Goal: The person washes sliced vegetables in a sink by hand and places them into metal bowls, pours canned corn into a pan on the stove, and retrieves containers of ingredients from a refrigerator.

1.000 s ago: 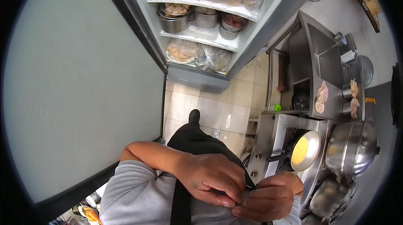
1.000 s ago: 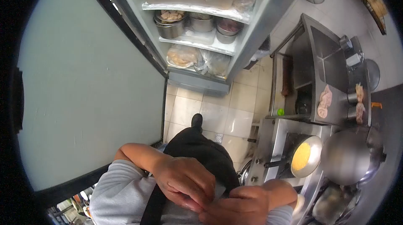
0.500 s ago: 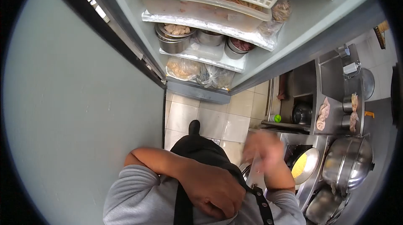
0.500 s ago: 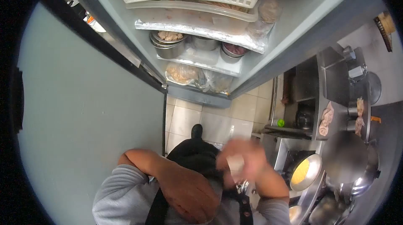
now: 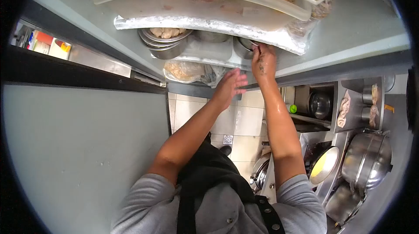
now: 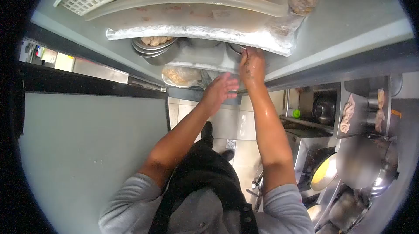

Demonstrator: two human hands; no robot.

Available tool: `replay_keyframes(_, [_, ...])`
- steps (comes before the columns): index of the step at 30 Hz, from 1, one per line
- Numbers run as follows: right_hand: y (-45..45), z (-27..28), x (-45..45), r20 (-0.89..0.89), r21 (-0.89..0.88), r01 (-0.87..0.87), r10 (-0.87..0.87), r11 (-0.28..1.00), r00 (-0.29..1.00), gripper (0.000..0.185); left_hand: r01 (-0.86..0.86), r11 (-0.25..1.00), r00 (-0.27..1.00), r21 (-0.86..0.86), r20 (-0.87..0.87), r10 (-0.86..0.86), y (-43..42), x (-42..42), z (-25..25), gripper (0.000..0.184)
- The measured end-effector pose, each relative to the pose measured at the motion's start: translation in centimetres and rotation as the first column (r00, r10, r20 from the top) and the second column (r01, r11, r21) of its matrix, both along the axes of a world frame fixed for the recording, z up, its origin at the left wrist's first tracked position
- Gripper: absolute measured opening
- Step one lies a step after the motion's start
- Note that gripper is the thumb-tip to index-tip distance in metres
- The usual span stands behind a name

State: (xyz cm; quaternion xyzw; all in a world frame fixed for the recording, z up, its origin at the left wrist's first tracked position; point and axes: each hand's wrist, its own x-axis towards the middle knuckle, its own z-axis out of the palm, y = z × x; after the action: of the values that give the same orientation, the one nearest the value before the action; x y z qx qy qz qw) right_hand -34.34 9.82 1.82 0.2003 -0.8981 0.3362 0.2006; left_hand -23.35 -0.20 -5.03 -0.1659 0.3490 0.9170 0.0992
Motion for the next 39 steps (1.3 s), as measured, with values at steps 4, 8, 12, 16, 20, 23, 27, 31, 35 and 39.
replay_keyframes(4, [0.6, 1.7, 0.3, 0.036, -0.011, -0.075, 0.076, 0.997, 0.996, 0.011, -0.129, 0.941, 0.989, 0.312, 0.115, 0.097, 1.8, -4.9, 0.1, 0.069])
replay_keyframes(8, [1.0, 1.6, 2.3, -0.017, -0.080, -0.133, 0.132, 0.988, 0.991, 0.010, -0.248, 0.904, 0.929, 0.349, 0.351, 0.120, 1.9, -6.1, 4.8, 0.072])
replay_keyframes(12, [2.1, 0.3, 4.6, -0.050, -0.129, -0.089, 0.083, 0.988, 0.995, 0.010, -0.206, 0.905, 0.978, 0.373, 0.109, 0.177, 3.4, -5.8, 0.3, 0.061])
replay_keyframes(16, [2.8, -0.6, 7.8, -0.011, -0.144, -0.155, 0.155, 0.977, 0.988, 0.009, -0.202, 0.911, 0.979, 0.359, 0.039, 0.202, 4.0, -2.6, -0.7, 0.078])
replay_keyframes(20, [4.2, -2.4, 10.4, -0.043, -0.111, -0.246, 0.243, 0.963, 0.969, 0.012, -0.046, 0.751, 0.851, 0.658, -0.368, 0.375, 4.2, 0.5, -5.1, 0.071])
replay_keyframes(23, [4.8, -3.1, 12.7, 0.055, -0.134, -0.285, 0.294, 0.949, 0.954, 0.012, 0.034, 0.397, 0.869, 0.917, -0.223, 0.441, 4.1, 2.0, -8.3, 0.091])
replay_keyframes(27, [5.8, -5.9, 14.8, 0.144, -0.224, -0.337, 0.373, 0.915, 0.917, 0.013, -0.008, 0.391, 0.844, 0.920, -0.203, 0.496, 4.5, 4.7, -10.9, 0.094])
replay_keyframes(31, [6.9, -8.6, 15.9, 0.223, -0.288, -0.360, 0.428, 0.887, 0.876, 0.013, -0.362, 0.876, 0.901, 0.318, -0.120, 0.416, 3.7, 7.7, -13.3, 0.095])
replay_keyframes(35, [7.3, -10.6, 16.1, 0.208, -0.309, -0.430, 0.502, 0.848, 0.840, 0.015, -0.310, 0.861, 0.896, 0.404, -0.178, 0.406, 3.5, 9.4, -16.8, 0.094])
replay_keyframes(39, [8.1, -10.1, 15.6, 0.113, -0.314, -0.527, 0.582, 0.790, 0.805, 0.010, -0.291, 0.851, 0.904, 0.437, -0.165, 0.394, 3.1, 9.2, -17.5, 0.089])
